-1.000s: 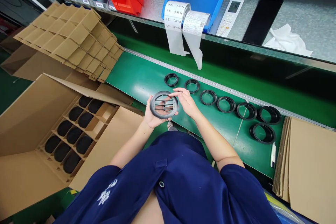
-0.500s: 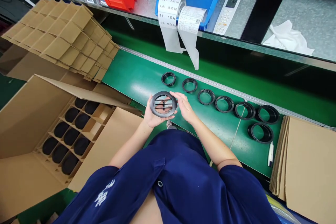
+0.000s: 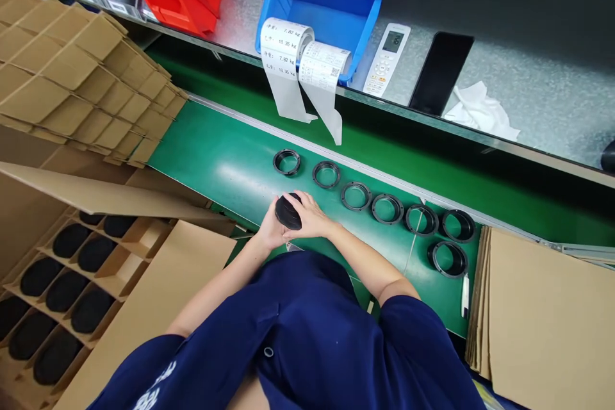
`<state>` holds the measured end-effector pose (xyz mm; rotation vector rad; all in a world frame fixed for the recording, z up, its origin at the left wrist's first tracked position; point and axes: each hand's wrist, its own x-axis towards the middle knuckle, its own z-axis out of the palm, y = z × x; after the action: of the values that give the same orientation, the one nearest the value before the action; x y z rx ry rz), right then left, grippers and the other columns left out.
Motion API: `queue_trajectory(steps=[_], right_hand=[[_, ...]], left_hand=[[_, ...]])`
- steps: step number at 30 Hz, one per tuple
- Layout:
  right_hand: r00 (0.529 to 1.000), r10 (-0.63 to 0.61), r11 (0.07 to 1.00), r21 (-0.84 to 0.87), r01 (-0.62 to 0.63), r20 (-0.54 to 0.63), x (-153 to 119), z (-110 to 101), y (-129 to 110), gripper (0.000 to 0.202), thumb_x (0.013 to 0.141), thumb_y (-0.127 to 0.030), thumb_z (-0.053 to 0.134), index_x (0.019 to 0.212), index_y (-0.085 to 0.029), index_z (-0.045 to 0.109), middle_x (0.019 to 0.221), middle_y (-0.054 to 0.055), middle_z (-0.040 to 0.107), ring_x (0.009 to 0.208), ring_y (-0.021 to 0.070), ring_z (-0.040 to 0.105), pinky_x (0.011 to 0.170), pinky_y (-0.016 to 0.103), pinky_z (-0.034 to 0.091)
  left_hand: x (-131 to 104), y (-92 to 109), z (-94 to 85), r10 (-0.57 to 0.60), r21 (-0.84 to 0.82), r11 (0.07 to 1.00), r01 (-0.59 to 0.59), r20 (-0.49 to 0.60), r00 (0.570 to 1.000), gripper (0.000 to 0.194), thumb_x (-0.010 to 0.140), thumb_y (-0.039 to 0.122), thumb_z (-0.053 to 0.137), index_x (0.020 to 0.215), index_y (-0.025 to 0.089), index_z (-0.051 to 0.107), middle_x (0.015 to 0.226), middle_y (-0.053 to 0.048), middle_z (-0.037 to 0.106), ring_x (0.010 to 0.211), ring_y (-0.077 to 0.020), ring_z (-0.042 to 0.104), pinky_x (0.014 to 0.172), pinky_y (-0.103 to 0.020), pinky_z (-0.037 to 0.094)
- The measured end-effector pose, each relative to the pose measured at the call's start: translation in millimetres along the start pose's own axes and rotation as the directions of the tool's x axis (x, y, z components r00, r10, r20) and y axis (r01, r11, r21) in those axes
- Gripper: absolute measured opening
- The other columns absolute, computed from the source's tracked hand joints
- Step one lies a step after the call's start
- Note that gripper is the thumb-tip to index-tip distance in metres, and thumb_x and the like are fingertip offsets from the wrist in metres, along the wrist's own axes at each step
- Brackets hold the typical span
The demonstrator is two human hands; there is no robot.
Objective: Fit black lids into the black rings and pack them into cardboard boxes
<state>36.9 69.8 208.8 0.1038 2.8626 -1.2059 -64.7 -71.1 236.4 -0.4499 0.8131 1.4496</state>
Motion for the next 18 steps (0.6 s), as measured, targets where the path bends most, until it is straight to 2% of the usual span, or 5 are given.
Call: queue_trajectory(steps=[3,7,11,13,18], right_hand=[[0.968,0.222,0.969,-0.088,-0.233,-0.114,29,-13,34,0.129,0.069,-0.066,0.089,0.17,-0.024,0.021,0.164,0.024,0.024,0.15,0.0462,0.028,0.12,0.065,0.031],[0.857,0.43,0.828,-0.254,-0.5,-0.284,62,-32,89,0.121,0.072,-0.061,0.09,0.168,-0.018,0.028,0.167,0.029,0.018,0.151,0.0519,0.022,0.122,0.067,0.02],[0.872,0.46,0.802,-0.342,-0.49,-0.17,70,-34,113,0.122,0.073,-0.062,0.089,0.168,-0.015,0.027,0.169,0.031,0.015,0.154,0.051,0.018,0.123,0.068,0.009],[0.889,0.43,0.822,-0.338,-0.458,-0.158,70,-35,110,0.11,0.084,-0.064,0.078,0.168,-0.013,0.027,0.171,0.03,0.01,0.157,0.0498,0.011,0.124,0.07,0.005],[0.89,0.262,0.92,-0.182,-0.347,-0.373,78,-36,103,0.078,0.105,-0.059,0.042,0.165,-0.01,0.032,0.173,0.024,0.013,0.161,0.0415,0.005,0.125,0.069,0.002]], left_hand=[[10,6,-2.8,-0.005,0.089,0.996,0.006,-0.008,1.0,0.079,0.099,0.077,0.035,0.154,0.022,0.046,0.119,-0.019,0.072,0.106,-0.0357,0.073,0.092,-0.059,0.057],[9,15,-16.0,0.044,0.122,0.992,-0.032,-0.102,0.994,0.074,0.102,0.07,0.041,0.157,0.02,0.041,0.135,-0.024,0.064,0.118,-0.0351,0.069,0.101,-0.058,0.054],[0,18,-40.3,0.089,0.061,0.995,-0.079,-0.191,0.978,0.069,0.104,0.064,0.042,0.153,0.017,0.045,0.139,-0.024,0.062,0.118,-0.033,0.069,0.102,-0.053,0.054],[-5,16,-54.5,0.091,0.021,0.996,-0.088,-0.252,0.963,0.065,0.105,0.061,0.041,0.151,0.017,0.047,0.136,-0.022,0.064,0.115,-0.0311,0.07,0.101,-0.051,0.055],[-7,12,-79.9,0.063,0.012,0.998,-0.063,-0.369,0.927,0.053,0.106,0.055,0.042,0.138,0.015,0.055,0.121,-0.018,0.071,0.106,-0.0266,0.073,0.095,-0.042,0.058]])
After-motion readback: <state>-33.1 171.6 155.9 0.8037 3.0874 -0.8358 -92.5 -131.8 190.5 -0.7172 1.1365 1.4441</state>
